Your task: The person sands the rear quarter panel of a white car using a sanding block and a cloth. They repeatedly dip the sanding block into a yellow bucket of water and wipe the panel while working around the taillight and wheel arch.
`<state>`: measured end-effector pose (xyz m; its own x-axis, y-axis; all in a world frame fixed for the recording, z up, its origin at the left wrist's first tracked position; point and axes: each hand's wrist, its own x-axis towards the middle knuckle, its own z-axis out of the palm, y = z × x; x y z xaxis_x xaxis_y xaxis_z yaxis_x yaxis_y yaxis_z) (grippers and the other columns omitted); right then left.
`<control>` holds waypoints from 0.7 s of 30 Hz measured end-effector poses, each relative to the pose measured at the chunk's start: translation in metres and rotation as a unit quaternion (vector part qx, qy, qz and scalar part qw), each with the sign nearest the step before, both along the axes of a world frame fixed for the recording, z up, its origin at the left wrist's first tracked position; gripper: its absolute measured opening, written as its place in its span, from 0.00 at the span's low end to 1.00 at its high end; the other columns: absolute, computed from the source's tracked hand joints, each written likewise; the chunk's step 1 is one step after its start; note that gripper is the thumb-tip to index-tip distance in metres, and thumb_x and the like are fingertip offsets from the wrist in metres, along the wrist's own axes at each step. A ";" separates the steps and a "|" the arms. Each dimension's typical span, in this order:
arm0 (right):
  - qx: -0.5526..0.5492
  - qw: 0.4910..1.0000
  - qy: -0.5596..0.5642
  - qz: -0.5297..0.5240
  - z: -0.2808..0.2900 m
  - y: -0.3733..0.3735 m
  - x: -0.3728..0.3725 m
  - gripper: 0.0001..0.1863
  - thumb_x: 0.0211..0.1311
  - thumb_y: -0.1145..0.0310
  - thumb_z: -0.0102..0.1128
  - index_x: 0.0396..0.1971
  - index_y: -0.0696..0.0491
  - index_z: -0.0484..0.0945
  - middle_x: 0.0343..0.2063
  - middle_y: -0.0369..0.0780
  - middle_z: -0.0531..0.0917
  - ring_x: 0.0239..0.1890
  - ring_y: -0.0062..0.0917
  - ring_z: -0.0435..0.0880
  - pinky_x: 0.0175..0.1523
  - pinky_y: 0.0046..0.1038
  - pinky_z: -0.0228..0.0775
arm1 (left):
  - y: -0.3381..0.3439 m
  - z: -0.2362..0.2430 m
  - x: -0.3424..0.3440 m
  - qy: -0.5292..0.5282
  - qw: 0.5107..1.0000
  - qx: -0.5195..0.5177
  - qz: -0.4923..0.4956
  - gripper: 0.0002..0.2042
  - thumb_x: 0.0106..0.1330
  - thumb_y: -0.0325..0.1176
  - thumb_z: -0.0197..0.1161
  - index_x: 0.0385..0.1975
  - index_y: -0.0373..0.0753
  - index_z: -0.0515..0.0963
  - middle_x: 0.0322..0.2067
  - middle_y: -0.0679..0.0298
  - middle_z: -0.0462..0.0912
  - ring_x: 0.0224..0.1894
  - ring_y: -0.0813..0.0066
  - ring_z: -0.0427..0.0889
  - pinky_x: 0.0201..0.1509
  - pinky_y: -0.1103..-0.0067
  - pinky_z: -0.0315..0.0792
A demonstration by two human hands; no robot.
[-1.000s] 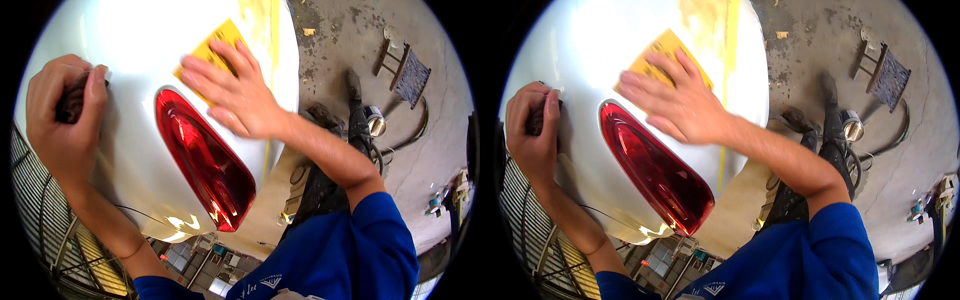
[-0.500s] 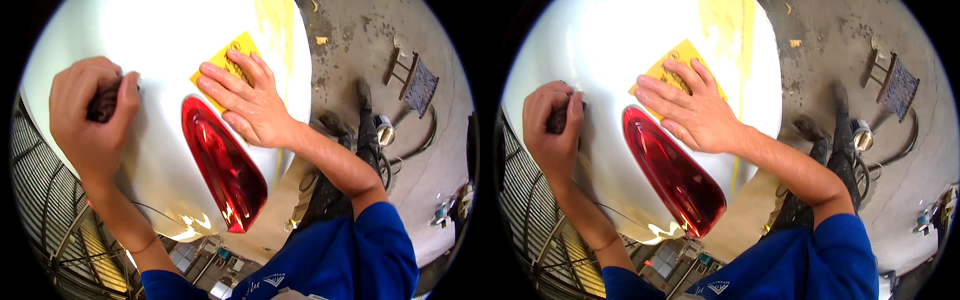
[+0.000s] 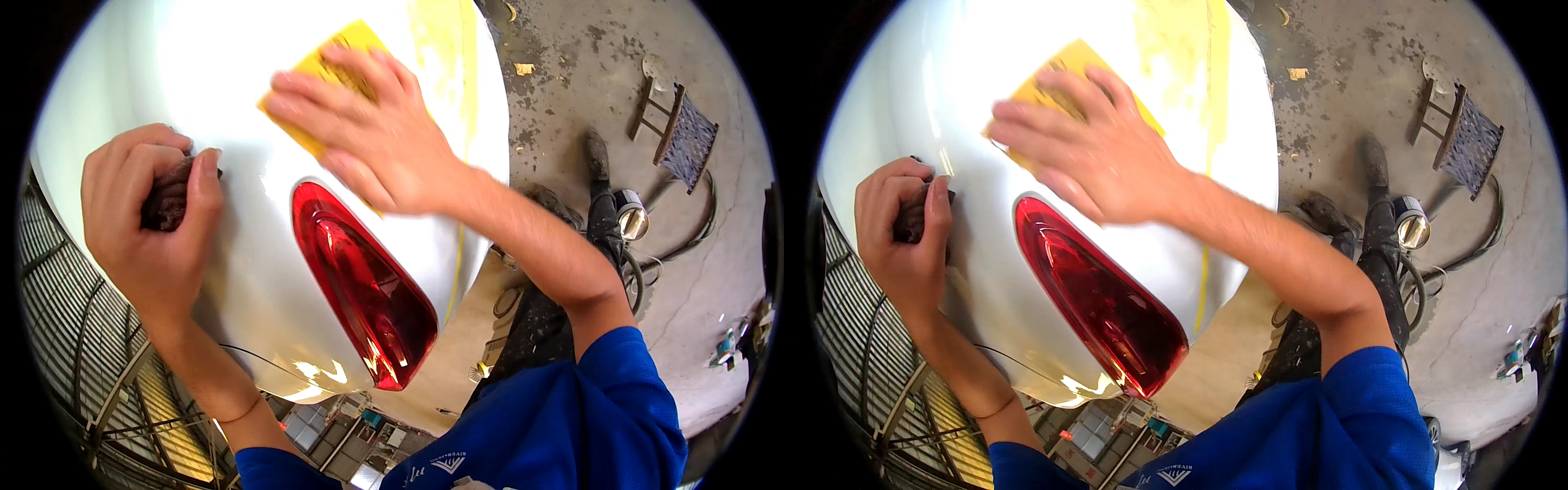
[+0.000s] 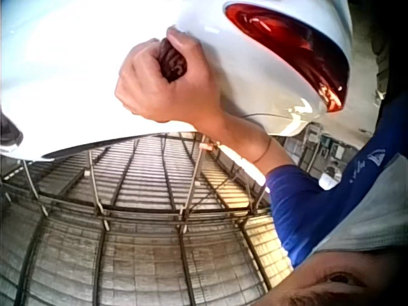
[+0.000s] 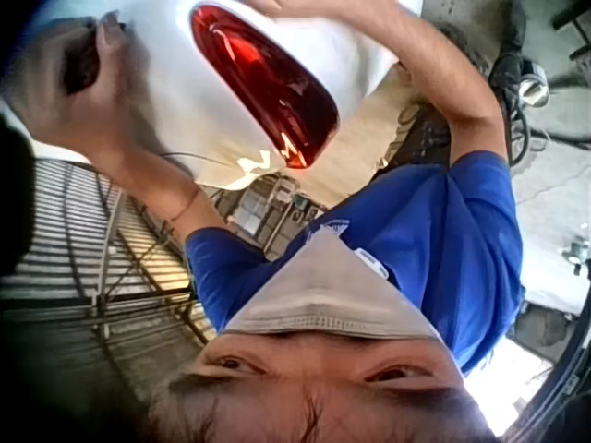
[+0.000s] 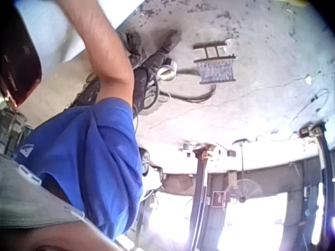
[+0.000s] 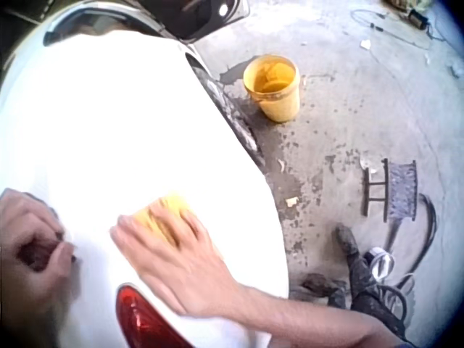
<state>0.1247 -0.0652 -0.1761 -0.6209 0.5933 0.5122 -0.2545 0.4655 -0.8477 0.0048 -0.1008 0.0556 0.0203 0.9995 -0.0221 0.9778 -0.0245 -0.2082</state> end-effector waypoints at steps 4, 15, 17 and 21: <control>-0.017 1.000 -0.001 -0.019 0.003 -0.005 -0.006 0.31 0.69 0.57 0.52 0.73 0.37 0.70 0.75 0.32 0.67 0.73 0.44 0.62 0.78 0.55 0.42 | -0.003 0.000 0.001 0.011 1.000 -0.002 -0.004 0.09 0.54 0.22 0.74 0.26 0.36 0.77 0.33 0.61 0.85 0.38 0.68 0.79 0.42 0.76 0.73; 0.005 0.999 0.022 -0.044 -0.004 0.005 -0.019 0.30 0.73 0.54 0.46 0.73 0.39 0.70 0.75 0.32 0.68 0.74 0.44 0.61 0.76 0.56 0.43 | -0.005 -0.001 0.002 -0.002 1.000 -0.016 0.012 0.09 0.57 0.20 0.73 0.29 0.34 0.77 0.36 0.58 0.86 0.40 0.67 0.80 0.45 0.76 0.74; -0.005 0.999 -0.001 -0.033 -0.007 -0.010 -0.010 0.30 0.72 0.53 0.46 0.73 0.38 0.70 0.75 0.32 0.68 0.74 0.44 0.61 0.77 0.56 0.42 | -0.009 -0.003 0.002 0.002 1.000 -0.014 0.028 0.08 0.57 0.20 0.73 0.30 0.34 0.77 0.36 0.58 0.86 0.40 0.67 0.80 0.46 0.76 0.74; -0.016 0.995 -0.091 0.029 -0.017 -0.067 0.050 0.30 0.74 0.53 0.39 0.73 0.39 0.71 0.75 0.33 0.68 0.76 0.45 0.59 0.78 0.55 0.38 | -0.010 0.000 0.001 0.014 0.999 -0.040 0.004 0.09 0.57 0.20 0.73 0.31 0.33 0.78 0.38 0.58 0.87 0.39 0.66 0.81 0.46 0.76 0.75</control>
<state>0.1746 -0.1318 -0.1928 -0.7355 0.5679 0.3695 -0.1210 0.4265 -0.8963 0.0058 -0.1111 0.0552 0.0116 0.9948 -0.1015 0.9719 -0.0351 -0.2330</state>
